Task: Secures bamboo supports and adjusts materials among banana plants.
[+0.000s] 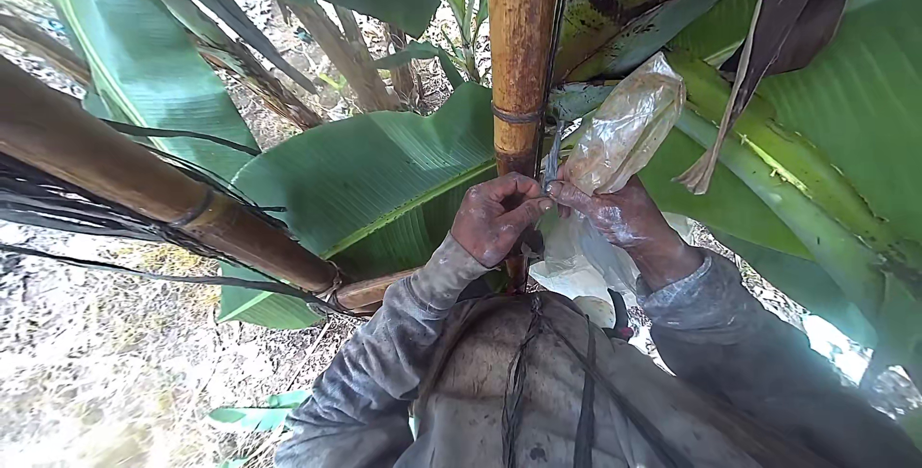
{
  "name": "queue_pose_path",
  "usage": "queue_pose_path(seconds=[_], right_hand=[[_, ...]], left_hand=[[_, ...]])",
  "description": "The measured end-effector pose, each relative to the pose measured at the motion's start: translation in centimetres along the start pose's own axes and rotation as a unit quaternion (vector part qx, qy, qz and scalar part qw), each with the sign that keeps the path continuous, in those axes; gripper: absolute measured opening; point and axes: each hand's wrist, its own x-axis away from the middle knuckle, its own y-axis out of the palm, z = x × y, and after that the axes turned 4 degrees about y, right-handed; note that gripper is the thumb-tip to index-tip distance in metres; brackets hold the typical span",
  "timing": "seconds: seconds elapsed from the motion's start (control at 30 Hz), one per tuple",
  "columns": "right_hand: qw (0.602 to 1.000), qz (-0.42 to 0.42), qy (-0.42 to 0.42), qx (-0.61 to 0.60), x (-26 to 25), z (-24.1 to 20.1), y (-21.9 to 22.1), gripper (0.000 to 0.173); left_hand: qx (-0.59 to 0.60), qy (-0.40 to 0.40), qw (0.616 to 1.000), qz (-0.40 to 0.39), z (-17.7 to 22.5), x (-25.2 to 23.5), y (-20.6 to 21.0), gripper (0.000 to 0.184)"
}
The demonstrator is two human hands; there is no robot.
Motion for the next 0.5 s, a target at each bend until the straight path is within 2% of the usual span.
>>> queue_pose_path(seconds=[0.13,0.27,0.5], right_hand=[[0.999,-0.012,-0.016,-0.044,-1.1,-0.2,0.6,0.022],[0.998,-0.022,0.027,-0.046,-0.1,-0.3,0.4,0.032],[1.0,0.001,0.018,-0.02,0.4,0.0,0.6,0.023]], left_hand=[[0.028,-0.02,0.999,0.005,0.4,0.0,-0.2,0.008],[0.016,-0.021,1.0,0.001,0.3,0.1,-0.1,0.008],[-0.041,-0.021,0.999,0.001,0.2,0.5,-0.4,0.014]])
